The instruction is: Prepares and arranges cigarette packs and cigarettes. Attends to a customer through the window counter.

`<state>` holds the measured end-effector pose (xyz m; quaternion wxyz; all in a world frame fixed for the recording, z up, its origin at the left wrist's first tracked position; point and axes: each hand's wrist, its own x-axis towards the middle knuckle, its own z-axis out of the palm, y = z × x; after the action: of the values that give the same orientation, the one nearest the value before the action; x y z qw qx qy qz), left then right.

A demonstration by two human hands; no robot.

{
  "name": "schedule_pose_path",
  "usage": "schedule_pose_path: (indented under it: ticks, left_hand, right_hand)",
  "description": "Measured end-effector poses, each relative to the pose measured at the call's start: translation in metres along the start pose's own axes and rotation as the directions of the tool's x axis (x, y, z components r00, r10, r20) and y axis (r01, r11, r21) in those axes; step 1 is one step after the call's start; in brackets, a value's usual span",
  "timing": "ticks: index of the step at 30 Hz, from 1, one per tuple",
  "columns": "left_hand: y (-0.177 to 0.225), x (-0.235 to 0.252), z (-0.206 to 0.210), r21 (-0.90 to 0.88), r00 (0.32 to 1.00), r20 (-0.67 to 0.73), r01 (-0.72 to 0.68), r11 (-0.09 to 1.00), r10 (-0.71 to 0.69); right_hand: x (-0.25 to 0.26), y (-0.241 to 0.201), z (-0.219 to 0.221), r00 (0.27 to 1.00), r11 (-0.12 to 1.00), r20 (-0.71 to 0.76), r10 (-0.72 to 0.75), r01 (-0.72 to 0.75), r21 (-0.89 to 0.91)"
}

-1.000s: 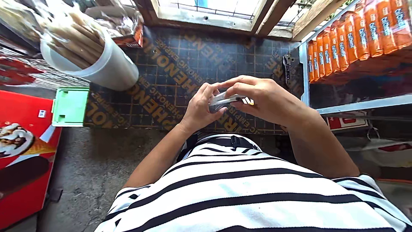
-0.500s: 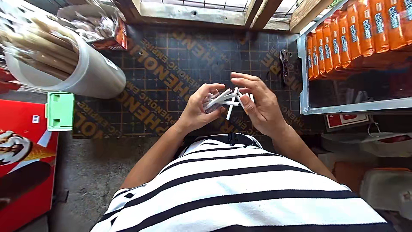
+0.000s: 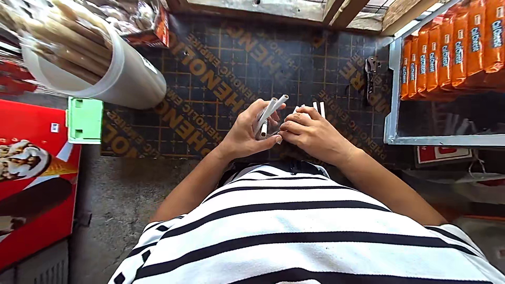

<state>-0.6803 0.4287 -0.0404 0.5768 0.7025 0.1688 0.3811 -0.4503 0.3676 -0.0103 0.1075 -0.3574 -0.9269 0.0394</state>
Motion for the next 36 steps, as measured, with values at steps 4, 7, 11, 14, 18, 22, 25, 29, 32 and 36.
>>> schedule_pose_path:
  ticks: [4, 7, 11, 14, 18, 22, 25, 29, 32, 36]
  left_hand:
    - [0.004, -0.003, -0.001, 0.04, 0.992, -0.121, 0.048, 0.998, -0.043]
    - [0.011, -0.003, -0.003, 0.142, 0.984, -0.166, 0.094, 0.985, -0.07]
    - [0.021, 0.001, -0.002, 0.387, 0.964, -0.181, 0.251, 0.887, -0.194]
    - [0.024, 0.005, -0.001, 0.447, 0.944, -0.192, 0.328, 0.832, -0.269]
    - [0.031, 0.006, -0.002, 0.466, 0.919, -0.185, 0.394, 0.792, -0.349]
    - [0.033, 0.007, -0.004, 0.293, 0.911, -0.113, 0.412, 0.863, -0.397]
    - [0.032, 0.008, -0.003, 0.141, 0.925, -0.039, 0.38, 0.914, -0.379]
    - [0.029, 0.007, 0.004, -0.047, 0.957, 0.024, 0.291, 0.956, -0.29]
    - [0.02, 0.003, 0.011, -0.125, 0.981, 0.017, 0.194, 0.973, -0.194]
    - [0.014, -0.002, 0.02, -0.188, 0.986, -0.04, 0.154, 0.97, -0.165]
  right_hand:
    - [0.002, 0.003, -0.01, 0.999, 0.996, -0.042, 0.028, -0.024, 0.087]
    - [-0.001, 0.0, -0.033, 0.895, 0.869, -0.314, 0.317, -0.142, 0.474]
    - [0.015, -0.007, -0.051, 0.601, 0.586, -0.519, 0.608, 0.102, 0.804]
    - [0.024, -0.009, -0.043, 0.562, 0.538, -0.529, 0.636, 0.17, 0.826]
    - [0.028, -0.012, -0.037, 0.513, 0.576, -0.576, 0.636, 0.182, 0.797]
    - [0.032, -0.008, -0.03, 0.58, 0.656, -0.547, 0.604, 0.028, 0.754]
    - [0.035, -0.006, -0.023, 0.662, 0.634, -0.449, 0.6, -0.051, 0.772]
    - [0.036, -0.007, -0.018, 0.686, 0.604, -0.374, 0.624, -0.12, 0.788]
    - [0.035, -0.012, -0.018, 0.787, 0.497, -0.264, 0.557, -0.062, 0.866]
    - [0.033, -0.02, -0.017, 0.863, 0.568, -0.246, 0.441, -0.056, 0.821]
